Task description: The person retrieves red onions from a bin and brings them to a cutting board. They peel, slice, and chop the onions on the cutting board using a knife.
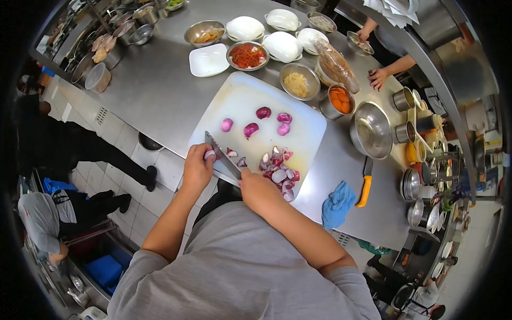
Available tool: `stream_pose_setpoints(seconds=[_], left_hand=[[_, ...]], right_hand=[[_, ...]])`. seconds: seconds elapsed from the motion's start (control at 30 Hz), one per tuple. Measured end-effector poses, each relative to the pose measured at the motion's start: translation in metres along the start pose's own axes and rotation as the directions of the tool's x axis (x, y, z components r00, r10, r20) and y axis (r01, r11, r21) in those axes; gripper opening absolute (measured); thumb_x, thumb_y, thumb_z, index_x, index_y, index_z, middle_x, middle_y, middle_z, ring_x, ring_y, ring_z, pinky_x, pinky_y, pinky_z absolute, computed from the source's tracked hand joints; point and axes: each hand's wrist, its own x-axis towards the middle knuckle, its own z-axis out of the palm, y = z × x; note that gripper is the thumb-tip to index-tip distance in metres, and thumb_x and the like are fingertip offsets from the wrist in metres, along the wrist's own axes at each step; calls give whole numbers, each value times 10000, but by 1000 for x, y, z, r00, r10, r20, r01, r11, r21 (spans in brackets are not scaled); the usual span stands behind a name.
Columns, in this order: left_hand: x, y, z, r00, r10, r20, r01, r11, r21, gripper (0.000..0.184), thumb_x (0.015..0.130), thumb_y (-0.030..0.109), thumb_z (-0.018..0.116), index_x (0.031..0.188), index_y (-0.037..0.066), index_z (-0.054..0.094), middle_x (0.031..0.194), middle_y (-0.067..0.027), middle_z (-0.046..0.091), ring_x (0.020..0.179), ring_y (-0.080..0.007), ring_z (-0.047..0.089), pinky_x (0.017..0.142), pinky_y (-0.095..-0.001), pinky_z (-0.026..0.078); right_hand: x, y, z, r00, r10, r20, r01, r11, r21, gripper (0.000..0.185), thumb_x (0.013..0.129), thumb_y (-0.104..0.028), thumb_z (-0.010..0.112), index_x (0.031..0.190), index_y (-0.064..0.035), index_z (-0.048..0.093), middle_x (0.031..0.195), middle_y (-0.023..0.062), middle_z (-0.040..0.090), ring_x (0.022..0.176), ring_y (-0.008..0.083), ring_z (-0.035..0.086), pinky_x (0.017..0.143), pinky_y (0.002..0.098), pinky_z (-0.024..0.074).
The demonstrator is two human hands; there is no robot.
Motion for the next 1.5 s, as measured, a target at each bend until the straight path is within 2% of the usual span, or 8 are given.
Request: stream_pose_setpoints(seconds=[0.2,0.27,0.5,0.63,0.9,1.1,1.3,1.5], left_hand=[[-6,-19,11,998,-22,-65,13,990,-138,238,979,-10,700,1199,39,627,1125,-148,668,1015,-303,710,874,-395,594],[-8,-28,18,925,-329,193,362,598,-715,282,1025,-15,657,1281,61,567,1214,-122,670,1086,-232,706,924,-351,615],[1,19,24,885,-134,446,463,160,-872,319,1013,-33,683,1287,53,544,1258,-98,660,1124,-215,695,1035,-382,592],[-1,48,56,898,45,437,364,482,-797,380,932,-86,751,1241,40,569,1242,-93,656,1148,-190,670,1059,-380,562],[-32,139,65,884,301,358,-61,833,-550,422,910,-84,705,1288,-11,530,1314,-159,674,1260,-240,670,1127,-370,513],[-28,129,69,850,324,416,-28,816,-577,482,889,-115,711,1311,6,511,1296,-135,674,1243,-222,673,1119,-369,521],[-33,119,78,877,258,405,128,688,-715,477,882,-138,695,1298,29,531,1322,-109,645,1278,-200,640,1099,-395,538],[-36,120,76,876,234,423,118,746,-656,472,899,-141,686,1309,32,530,1348,-124,629,1307,-209,625,1101,-396,544]], right_hand=[[4,16,14,999,-4,-40,7,997,79,287,1090,-266,563,1137,16,540,963,283,719,891,491,714,787,600,549],[-15,21,6,998,42,-42,-38,993,111,286,1079,-262,593,1121,17,543,945,290,710,889,505,702,778,603,533],[-80,30,-40,973,213,-90,-198,968,151,270,1068,-294,632,1118,-30,597,961,261,721,907,483,701,785,588,524],[-86,42,-48,875,211,-435,-19,914,405,311,1005,-285,750,1121,-12,655,903,245,726,847,465,712,732,526,537],[-68,54,-30,775,404,-487,111,671,733,378,923,-206,848,1195,7,693,987,145,791,797,241,757,732,393,593],[-77,55,-44,782,547,-299,65,406,912,273,954,-82,799,1184,16,688,890,57,733,712,90,679,602,287,557],[-77,58,-40,771,476,-423,71,596,800,305,957,-107,810,1191,21,662,877,38,714,685,78,641,565,283,549],[-71,54,-36,810,519,-274,41,416,909,318,965,-115,800,1217,2,646,853,37,707,632,84,636,535,268,523]])
